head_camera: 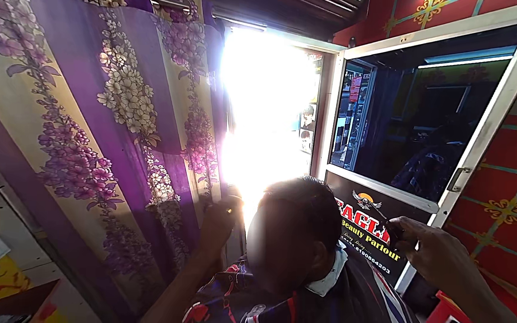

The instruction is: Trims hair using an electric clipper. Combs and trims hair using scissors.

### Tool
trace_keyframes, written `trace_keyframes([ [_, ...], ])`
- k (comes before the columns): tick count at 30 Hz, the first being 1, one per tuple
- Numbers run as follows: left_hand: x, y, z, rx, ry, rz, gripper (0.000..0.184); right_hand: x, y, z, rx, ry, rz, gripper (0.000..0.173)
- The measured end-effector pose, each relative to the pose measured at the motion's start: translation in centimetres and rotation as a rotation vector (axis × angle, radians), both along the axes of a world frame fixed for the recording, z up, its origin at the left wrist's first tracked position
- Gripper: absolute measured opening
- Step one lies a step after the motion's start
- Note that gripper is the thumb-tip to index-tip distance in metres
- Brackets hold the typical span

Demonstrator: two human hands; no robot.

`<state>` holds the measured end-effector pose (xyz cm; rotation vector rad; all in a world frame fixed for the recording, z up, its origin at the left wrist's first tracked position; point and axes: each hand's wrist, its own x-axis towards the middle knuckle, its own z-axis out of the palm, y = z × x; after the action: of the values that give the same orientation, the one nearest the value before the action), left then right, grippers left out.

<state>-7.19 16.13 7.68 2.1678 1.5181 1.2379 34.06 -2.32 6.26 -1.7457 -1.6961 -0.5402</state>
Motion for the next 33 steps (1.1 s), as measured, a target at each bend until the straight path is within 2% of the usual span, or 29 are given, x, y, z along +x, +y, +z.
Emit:
trace_keyframes([
  [2, -1.4, 1.3, -0.7, -0.177, -0.145, -0.017, 0.02, 0.5, -0.7, -0.6, -0.003, 0.015, -0.017, 0.039],
  [3, -1.9, 1.5, -1.3, -0.137, -0.216, 0.002, 0.022, 0.7, -1.0, -1.0, -0.004, 0.021, -0.026, 0.04],
  [4, -2.1, 1.1, -1.6, -0.024, -0.269, 0.033, 0.023, 0.9, -1.4, -1.3, -0.007, 0.025, -0.037, 0.041],
  [6, -1.4, -0.8, -1.1, 0.328, -0.273, 0.076, 0.022, 1.3, -2.0, -1.6, -0.014, 0.029, -0.059, 0.042],
  [8, -0.2, -3.4, 0.2, 0.699, -0.163, 0.02, 0.022, 1.2, -2.5, -1.9, -0.021, 0.034, -0.07, 0.043],
  [10, 1.0, -5.5, 1.6, 0.9, -0.028, -0.099, 0.019, 0.7, -2.8, -1.9, -0.021, 0.05, -0.059, 0.042],
  [12, 2.2, -7.2, 2.7, 0.892, 0.108, -0.167, 0.019, -0.1, -3.0, -1.9, -0.018, 0.07, -0.044, 0.042],
  [15, 3.2, -8.2, 2.9, 0.819, 0.188, -0.201, 0.022, -1.1, -3.4, -2.6, -0.01, 0.089, -0.014, 0.037],
  [24, 3.1, -8.7, -0.5, 0.891, 0.364, -0.289, 0.023, -0.7, -4.9, -5.6, 0.009, 0.133, 0.003, 0.034],
  [27, 2.1, -8.6, -1.2, 0.926, 0.2, -0.305, 0.017, -0.4, -5.5, -6.7, 0.0, 0.169, 0.0, 0.036],
  [29, 1.3, -8.6, -0.4, 0.856, 0.047, -0.246, 0.018, -0.2, -5.9, -7.3, 0.002, 0.177, -0.009, 0.038],
  [31, 0.8, -8.3, 0.3, 0.75, 0.018, -0.207, 0.021, -0.3, -6.4, -7.8, -0.017, 0.193, -0.022, 0.038],
  [33, 0.7, -8.1, 0.0, 0.691, 0.075, -0.213, 0.021, -0.6, -6.7, -8.4, -0.031, 0.216, -0.03, 0.039],
])
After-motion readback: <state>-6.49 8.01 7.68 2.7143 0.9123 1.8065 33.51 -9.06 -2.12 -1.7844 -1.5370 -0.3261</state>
